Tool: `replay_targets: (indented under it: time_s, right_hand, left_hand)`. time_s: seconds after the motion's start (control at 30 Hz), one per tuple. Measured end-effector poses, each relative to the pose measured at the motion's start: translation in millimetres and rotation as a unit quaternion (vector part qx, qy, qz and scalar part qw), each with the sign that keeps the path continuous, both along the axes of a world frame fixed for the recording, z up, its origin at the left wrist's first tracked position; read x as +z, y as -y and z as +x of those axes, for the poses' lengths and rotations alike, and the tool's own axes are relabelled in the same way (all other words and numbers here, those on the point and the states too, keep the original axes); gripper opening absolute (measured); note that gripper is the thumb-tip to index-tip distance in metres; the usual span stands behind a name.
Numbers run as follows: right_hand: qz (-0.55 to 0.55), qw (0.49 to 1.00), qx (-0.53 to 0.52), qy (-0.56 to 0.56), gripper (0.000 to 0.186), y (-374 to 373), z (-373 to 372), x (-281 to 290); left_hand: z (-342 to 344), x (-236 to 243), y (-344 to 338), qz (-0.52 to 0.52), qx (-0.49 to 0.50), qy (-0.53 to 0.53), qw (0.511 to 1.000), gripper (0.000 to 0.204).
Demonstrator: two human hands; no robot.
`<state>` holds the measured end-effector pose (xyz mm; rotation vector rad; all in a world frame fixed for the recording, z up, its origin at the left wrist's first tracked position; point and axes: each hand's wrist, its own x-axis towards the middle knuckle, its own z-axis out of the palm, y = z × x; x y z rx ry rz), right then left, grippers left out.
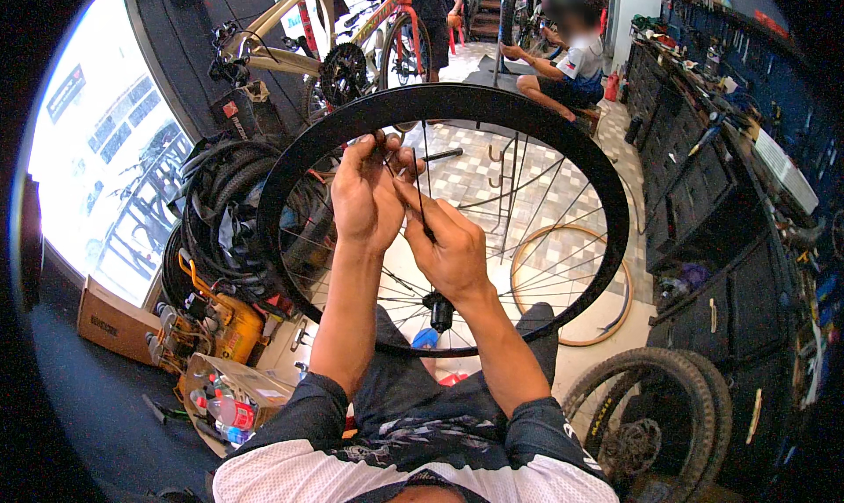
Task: The person laces spokes into a bicycle wheel rim, threading each spoke through the rim and hub by hand. The wheel is held upright and rotated as needed to access different spoke holes.
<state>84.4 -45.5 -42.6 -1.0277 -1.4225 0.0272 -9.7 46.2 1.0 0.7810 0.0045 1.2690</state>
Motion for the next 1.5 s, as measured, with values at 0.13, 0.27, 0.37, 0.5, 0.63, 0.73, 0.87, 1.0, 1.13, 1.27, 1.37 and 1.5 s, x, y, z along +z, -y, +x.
replay_targets:
  time_s: [0.13, 0.27, 0.37, 0.5, 0.63, 0.73, 0.87, 1.0, 1.13, 1.27, 1.37, 1.5]
  right_hand:
    - [0.002, 1.0, -0.003, -0.002, 0.037, 0, -1, 0]
    - [0.003, 1.0, 0.003, 0.001, 0.036, -2, 0, -4]
    - [-0.017, 1.0, 0.01, -0.007, 0.036, 0, 0, -3]
    - [-0.001, 1.0, 0.008, -0.017, 0.038, -2, -2, -1]
    - [0.031, 0.999, 0.007, -0.022, 0.04, -3, -4, 1]
    - [0.023, 0.999, 0.012, -0.025, 0.04, -4, -4, 0]
    - [0.034, 0.999, 0.013, -0.019, 0.043, -8, -4, -2]
    - [0.044, 0.999, 0.011, -0.008, 0.044, -8, -3, -3]
    - [0.065, 0.998, 0.009, -0.001, 0.044, -9, -3, -3]
    - [-0.034, 0.999, 0.029, -0.015, 0.036, 3, -3, 3]
    - [-0.014, 0.999, 0.03, -0.008, 0.036, 1, -2, 2]
    - [0.019, 1.0, 0.022, -0.005, 0.04, -3, -2, -2]
  left_hand:
    - [1, 1, 2, -0.006, -0.003, 0.008, 1.0, 0.019]
    - [0, 2, 4, 0.0, 0.001, 0.008, 1.0, 0.019]
    - [1, 3, 7, 0.0, 0.008, 0.005, 1.0, 0.019]
    - [4, 3, 6, 0.013, 0.021, 0.01, 1.0, 0.019]
    - [5, 5, 11, 0.02, 0.054, 0.008, 0.998, 0.016]
    - [8, 8, 14, 0.026, 0.076, 0.013, 0.997, 0.015]
    - [9, 9, 20, 0.023, 0.106, 0.018, 0.994, 0.013]
    - [6, 13, 27, 0.02, 0.113, -0.006, 0.993, 0.018]
    - [4, 13, 28, 0.009, 0.088, -0.008, 0.996, 0.017]
    - [4, 13, 27, 0.028, 0.108, -0.023, 0.994, 0.017]
    - [5, 11, 24, 0.036, 0.113, -0.009, 0.993, 0.017]
    - [5, 12, 27, 0.011, 0.081, 0.005, 0.997, 0.015]
